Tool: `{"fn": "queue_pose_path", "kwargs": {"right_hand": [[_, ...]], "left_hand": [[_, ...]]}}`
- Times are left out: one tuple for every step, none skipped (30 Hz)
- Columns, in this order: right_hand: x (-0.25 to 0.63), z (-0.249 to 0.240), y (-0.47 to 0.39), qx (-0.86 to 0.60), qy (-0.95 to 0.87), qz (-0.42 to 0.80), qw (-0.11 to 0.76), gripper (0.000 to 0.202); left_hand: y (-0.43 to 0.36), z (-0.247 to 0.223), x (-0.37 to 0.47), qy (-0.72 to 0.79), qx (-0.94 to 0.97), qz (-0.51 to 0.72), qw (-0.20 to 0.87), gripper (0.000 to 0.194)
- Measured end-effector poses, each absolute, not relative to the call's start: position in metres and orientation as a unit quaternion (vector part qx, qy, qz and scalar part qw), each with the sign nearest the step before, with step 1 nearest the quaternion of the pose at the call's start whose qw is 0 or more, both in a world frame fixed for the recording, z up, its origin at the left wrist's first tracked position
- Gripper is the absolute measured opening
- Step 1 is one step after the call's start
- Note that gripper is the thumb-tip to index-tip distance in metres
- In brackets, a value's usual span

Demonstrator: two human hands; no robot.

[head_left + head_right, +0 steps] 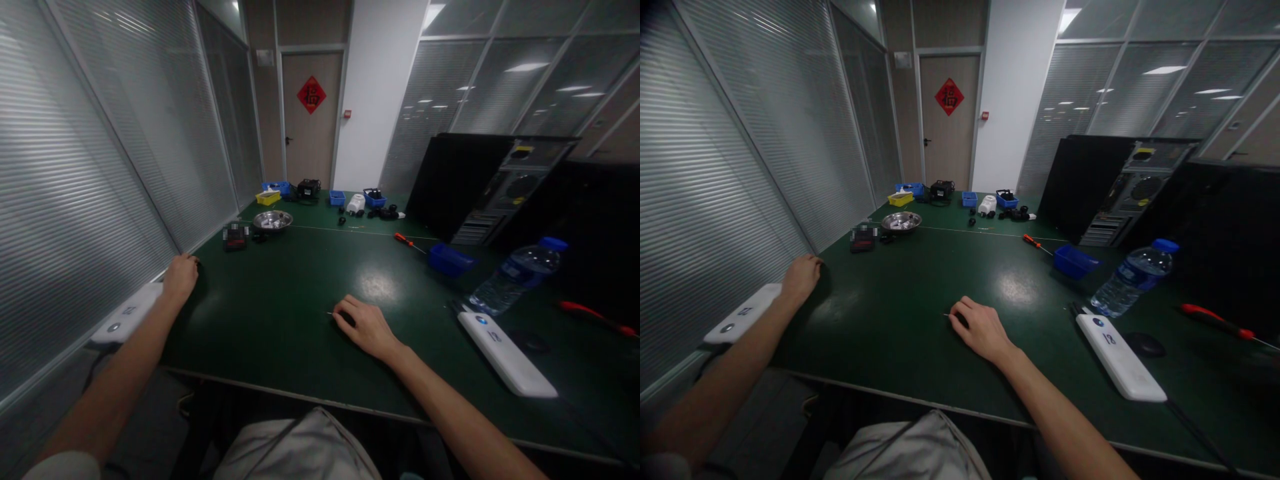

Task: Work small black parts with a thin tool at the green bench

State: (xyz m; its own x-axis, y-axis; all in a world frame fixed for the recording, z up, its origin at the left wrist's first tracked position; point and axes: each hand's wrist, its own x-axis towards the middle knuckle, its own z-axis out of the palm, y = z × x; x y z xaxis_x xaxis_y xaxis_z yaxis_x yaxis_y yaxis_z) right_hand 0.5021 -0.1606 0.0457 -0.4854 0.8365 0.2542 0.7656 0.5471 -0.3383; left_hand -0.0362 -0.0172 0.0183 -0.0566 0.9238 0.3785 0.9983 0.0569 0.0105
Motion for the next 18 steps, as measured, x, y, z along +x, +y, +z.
{"fn": "queue_pose_path", "kwargs": {"right_hand": [[0.502,0.045,-0.160,-0.468,-0.857,0.090,0.196,0.022],[0.502,0.045,-0.160,-0.469,-0.857,0.091,0.195,0.022],[0.502,0.045,-0.160,-0.469,-0.857,0.091,0.195,0.022],[0.502,0.045,-0.160,-0.468,-0.857,0.091,0.196,0.022],[0.502,0.045,-0.160,-0.467,-0.857,0.090,0.197,0.022],[0.502,0.045,-0.160,-0.466,-0.857,0.089,0.199,0.021],[0.502,0.045,-0.160,-0.465,-0.858,0.088,0.200,0.021],[0.502,0.045,-0.160,-0.465,-0.858,0.087,0.201,0.021],[0.502,0.045,-0.160,-0.466,-0.858,0.086,0.201,0.021],[0.502,0.044,-0.160,-0.466,-0.857,0.085,0.200,0.021],[0.502,0.044,-0.160,-0.466,-0.858,0.085,0.200,0.021],[0.502,0.044,-0.160,-0.466,-0.858,0.084,0.200,0.022],[0.502,0.044,-0.160,-0.466,-0.858,0.084,0.200,0.022],[0.502,0.044,-0.160,-0.465,-0.858,0.084,0.201,0.022],[0.502,0.044,-0.160,-0.465,-0.858,0.084,0.202,0.022],[0.503,0.044,-0.160,-0.464,-0.858,0.084,0.203,0.022],[0.503,0.044,-0.160,-0.465,-0.858,0.085,0.203,0.022],[0.503,0.044,-0.160,-0.465,-0.858,0.086,0.203,0.022]], "left_hand": [[-0.017,0.018,-0.037,-0.714,-0.673,-0.137,0.138,0.046],[-0.018,0.017,-0.037,-0.713,-0.673,-0.138,0.140,0.046],[-0.018,0.017,-0.037,-0.712,-0.673,-0.142,0.143,0.046],[-0.018,0.018,-0.037,-0.711,-0.673,-0.145,0.146,0.046],[-0.019,0.018,-0.036,-0.710,-0.672,-0.147,0.149,0.045],[-0.020,0.019,-0.036,-0.710,-0.672,-0.146,0.150,0.045],[-0.020,0.020,-0.035,-0.712,-0.671,-0.142,0.149,0.045],[-0.021,0.021,-0.034,-0.715,-0.669,-0.136,0.147,0.045],[-0.021,0.022,-0.033,-0.718,-0.668,-0.130,0.144,0.045],[-0.022,0.023,-0.032,-0.721,-0.666,-0.127,0.140,0.045],[-0.022,0.024,-0.031,-0.723,-0.666,-0.126,0.138,0.045],[-0.023,0.024,-0.031,-0.723,-0.666,-0.128,0.135,0.045],[-0.023,0.024,-0.030,-0.723,-0.665,-0.130,0.133,0.045],[-0.024,0.024,-0.029,-0.724,-0.665,-0.131,0.131,0.045],[-0.024,0.024,-0.028,-0.725,-0.664,-0.130,0.133,0.045],[-0.025,0.024,-0.027,-0.725,-0.662,-0.128,0.137,0.046],[-0.026,0.024,-0.026,-0.725,-0.662,-0.126,0.142,0.046],[-0.026,0.023,-0.026,-0.725,-0.661,-0.124,0.146,0.046]]}}
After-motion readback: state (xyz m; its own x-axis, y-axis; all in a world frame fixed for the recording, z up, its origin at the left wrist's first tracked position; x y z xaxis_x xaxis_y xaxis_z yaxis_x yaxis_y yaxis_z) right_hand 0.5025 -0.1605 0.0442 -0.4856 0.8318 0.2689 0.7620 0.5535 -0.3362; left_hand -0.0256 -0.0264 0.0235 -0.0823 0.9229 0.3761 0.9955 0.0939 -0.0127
